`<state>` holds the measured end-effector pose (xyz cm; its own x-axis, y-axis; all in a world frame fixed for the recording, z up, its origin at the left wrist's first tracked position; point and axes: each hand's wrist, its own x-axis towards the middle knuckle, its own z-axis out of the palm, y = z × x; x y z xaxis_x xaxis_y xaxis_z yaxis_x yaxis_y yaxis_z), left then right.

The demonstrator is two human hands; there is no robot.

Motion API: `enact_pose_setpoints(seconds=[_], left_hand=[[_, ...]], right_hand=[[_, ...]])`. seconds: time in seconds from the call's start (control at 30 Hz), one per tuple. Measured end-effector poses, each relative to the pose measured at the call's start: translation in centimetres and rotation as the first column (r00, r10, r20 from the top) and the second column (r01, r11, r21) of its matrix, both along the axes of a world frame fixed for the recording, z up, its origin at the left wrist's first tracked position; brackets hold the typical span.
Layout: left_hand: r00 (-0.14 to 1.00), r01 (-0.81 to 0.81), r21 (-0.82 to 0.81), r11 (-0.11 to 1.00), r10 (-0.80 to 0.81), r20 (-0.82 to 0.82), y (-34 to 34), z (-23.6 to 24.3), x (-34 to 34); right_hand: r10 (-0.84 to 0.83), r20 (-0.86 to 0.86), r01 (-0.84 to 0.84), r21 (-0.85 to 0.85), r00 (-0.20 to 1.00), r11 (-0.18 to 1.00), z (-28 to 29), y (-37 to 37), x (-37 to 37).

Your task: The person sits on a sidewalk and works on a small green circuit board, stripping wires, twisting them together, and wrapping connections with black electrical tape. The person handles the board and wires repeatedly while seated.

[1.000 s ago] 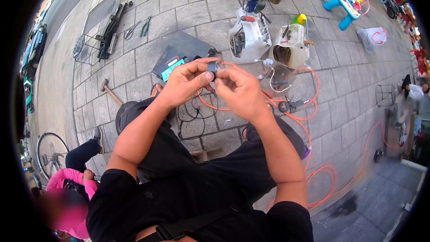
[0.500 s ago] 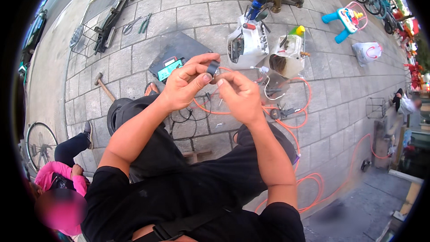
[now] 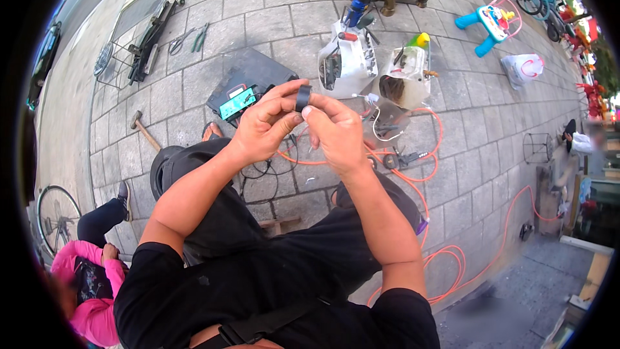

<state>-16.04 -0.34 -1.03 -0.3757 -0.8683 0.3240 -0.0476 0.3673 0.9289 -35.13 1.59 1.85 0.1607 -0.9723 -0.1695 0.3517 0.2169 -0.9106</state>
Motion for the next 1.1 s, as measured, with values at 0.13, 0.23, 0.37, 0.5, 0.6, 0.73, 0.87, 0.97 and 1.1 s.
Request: enact_pose_setpoints(seconds=[0.13, 0.23, 0.37, 0.5, 0.6, 0.73, 0.87, 0.97, 1.1], left_hand=[[0.99, -0.108, -0.193, 0.975, 0.124, 0.07, 0.2, -0.4, -0.7], [0.982, -0.145, -0.303, 0.942, 0.174, 0.07, 0.0, -0.9, -1.3], [0.965, -0.141, -0.371, 0.918, 0.211, 0.154, 0.1, -0.6, -1.6], [0.941, -0.147, -0.438, 0.887, 0.261, 0.214, 0.2, -0.6, -1.7], [0.944, -0.174, -0.473, 0.864, 0.282, 0.168, 0.3, -0.8, -2.1], [0.942, -0.185, -0.512, 0.839, 0.299, 0.15, 0.1, -0.7, -2.4], [0.939, -0.168, -0.461, 0.871, 0.284, 0.194, 0.5, -0.2, -2.2], [0.942, -0.175, -0.464, 0.868, 0.285, 0.177, 0.5, -0.4, -2.2], [0.944, -0.166, -0.474, 0.865, 0.278, 0.176, 0.4, -0.6, -2.3]], right_hand=[[-0.025, 0.108, 0.019, 0.057, 0.994, 0.998, -0.7, 0.0, 0.2], [-0.059, 0.147, 0.047, 0.088, 0.987, 0.995, -0.8, -0.1, 0.2], [-0.076, 0.154, 0.049, 0.174, 0.985, 0.984, -0.7, -0.2, -0.2], [-0.128, 0.152, 0.089, 0.239, 0.98, 0.967, 0.3, -0.2, 0.1], [-0.123, 0.178, 0.079, 0.236, 0.976, 0.969, 0.2, -0.3, -0.1], [-0.109, 0.173, 0.072, 0.208, 0.979, 0.975, 0.0, -0.4, -0.1], [-0.126, 0.163, 0.084, 0.238, 0.979, 0.968, 0.0, -0.4, 0.0], [-0.126, 0.22, 0.073, 0.235, 0.967, 0.969, -0.6, -0.6, -0.1], [-0.11, 0.185, 0.073, 0.195, 0.977, 0.978, -1.1, -0.4, -0.3]])
